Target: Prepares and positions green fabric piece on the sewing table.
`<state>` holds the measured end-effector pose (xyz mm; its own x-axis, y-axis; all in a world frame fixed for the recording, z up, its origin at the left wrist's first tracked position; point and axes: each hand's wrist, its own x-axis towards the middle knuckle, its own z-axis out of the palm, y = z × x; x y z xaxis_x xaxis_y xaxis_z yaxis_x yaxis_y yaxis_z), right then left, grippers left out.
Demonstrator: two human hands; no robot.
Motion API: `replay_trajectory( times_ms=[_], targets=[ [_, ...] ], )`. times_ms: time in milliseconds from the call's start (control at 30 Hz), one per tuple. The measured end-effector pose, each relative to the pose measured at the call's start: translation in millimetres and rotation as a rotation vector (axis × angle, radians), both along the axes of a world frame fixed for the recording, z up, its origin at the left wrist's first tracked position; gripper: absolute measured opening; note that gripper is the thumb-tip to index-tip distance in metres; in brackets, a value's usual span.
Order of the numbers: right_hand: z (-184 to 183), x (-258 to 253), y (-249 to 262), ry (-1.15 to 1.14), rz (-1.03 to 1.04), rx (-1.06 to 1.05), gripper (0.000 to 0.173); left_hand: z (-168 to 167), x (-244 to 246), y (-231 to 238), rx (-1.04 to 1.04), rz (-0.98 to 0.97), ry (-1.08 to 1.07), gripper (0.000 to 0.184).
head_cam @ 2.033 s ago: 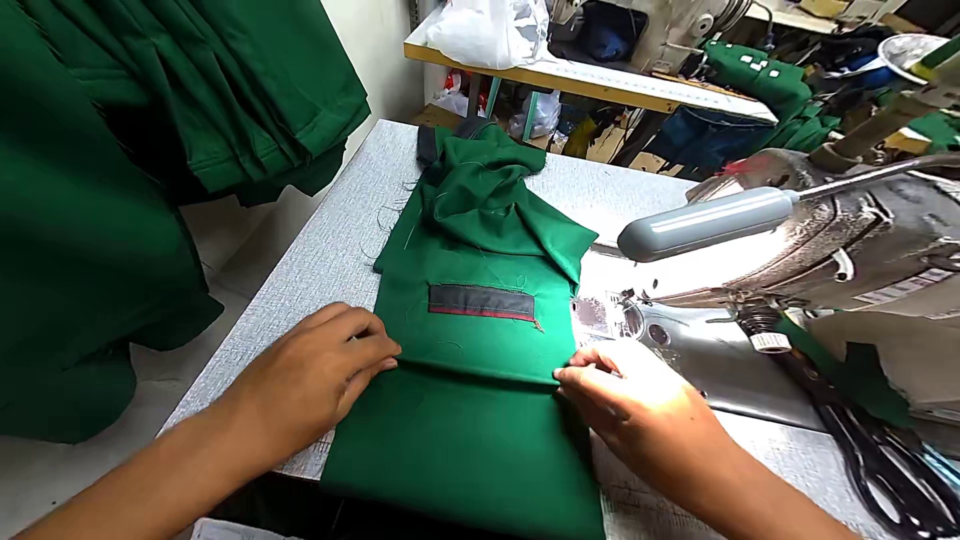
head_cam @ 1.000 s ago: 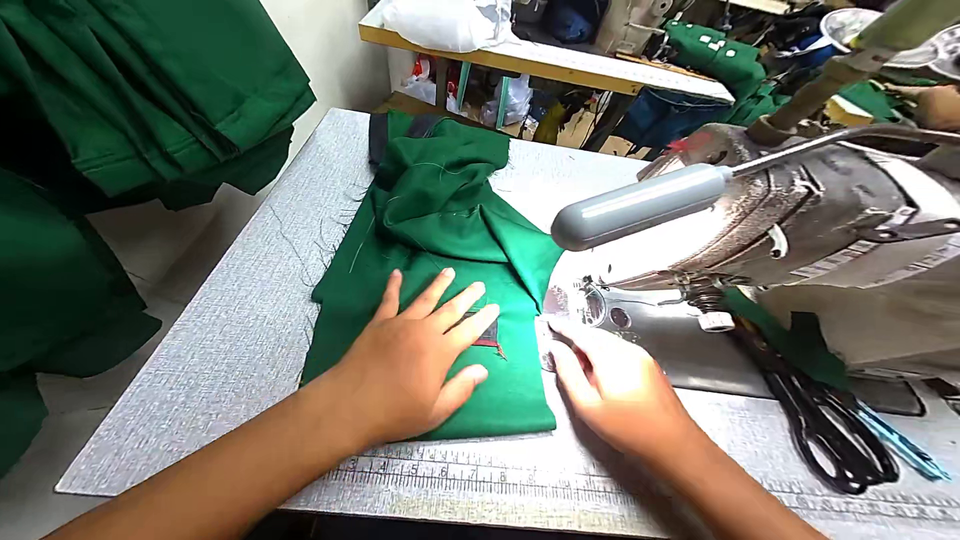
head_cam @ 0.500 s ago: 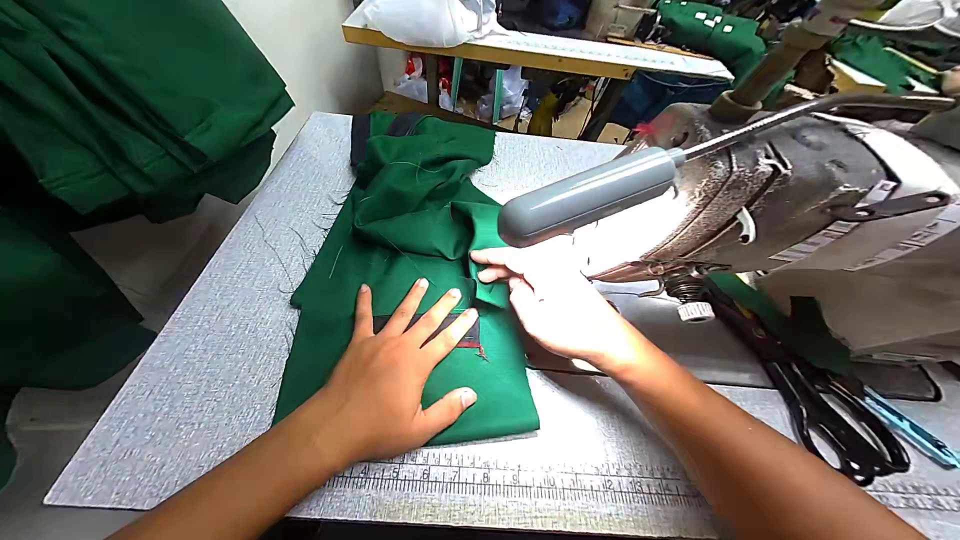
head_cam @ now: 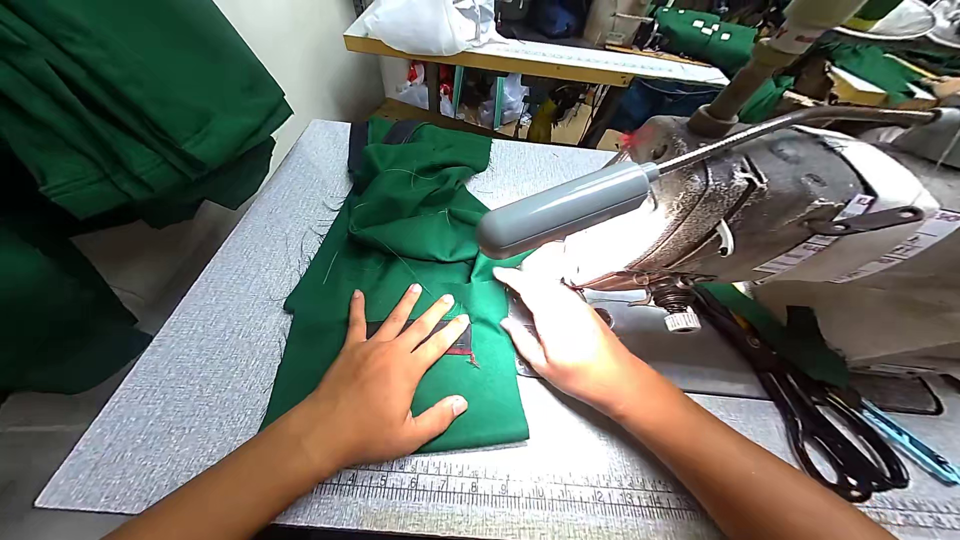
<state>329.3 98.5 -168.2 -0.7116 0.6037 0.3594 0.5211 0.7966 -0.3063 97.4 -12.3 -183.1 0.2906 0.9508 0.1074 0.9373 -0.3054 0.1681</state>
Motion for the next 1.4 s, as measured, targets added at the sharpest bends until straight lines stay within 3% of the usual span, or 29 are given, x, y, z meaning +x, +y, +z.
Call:
replay_trajectory(
  times_ms=[133,333,600,933,1067,1233,1400],
  targets=[
    [-11.0,-0.8,-5.9,0.067,-0.094,0.013,0.032,-2.2,0.6,-0.3,0.019,0.004,0.008,0.077],
    [-13.5,1.7,-21.4,0.064,0.024,-0.05,0.038,-0.3,1.0,0.0,0.006,0.013,0.017,0.077],
    [-8.1,32.5,-47.6,-0.019,0.091,-0.087,0.06,-0.3,3.7,8.6,0.009,-0.023,-0.006,0.074],
    [-8.0,31.1,-46.4,-0.054,0.087,-0.065,0.064,0.4,-1.6,16.1,-0.022,-0.032,0.016,0.076],
    [-5.4,29.7,-49.1,-0.029,0.029,-0.067,0.055,-2.1,0.7,7.4,0.006,-0.038,0.009,0.075],
    [1.6,13.2,-65.1,0.003,0.011,0.158,0.037,-2.8,7.9,-8.9,0.024,-0.029,-0.016,0.075],
    [-3.7,-1.8,-64.6,-0.196,0.081,0.033,0.061,30.0,-2.1,10.9,-0.024,-0.08,-0.046,0.055]
  ],
)
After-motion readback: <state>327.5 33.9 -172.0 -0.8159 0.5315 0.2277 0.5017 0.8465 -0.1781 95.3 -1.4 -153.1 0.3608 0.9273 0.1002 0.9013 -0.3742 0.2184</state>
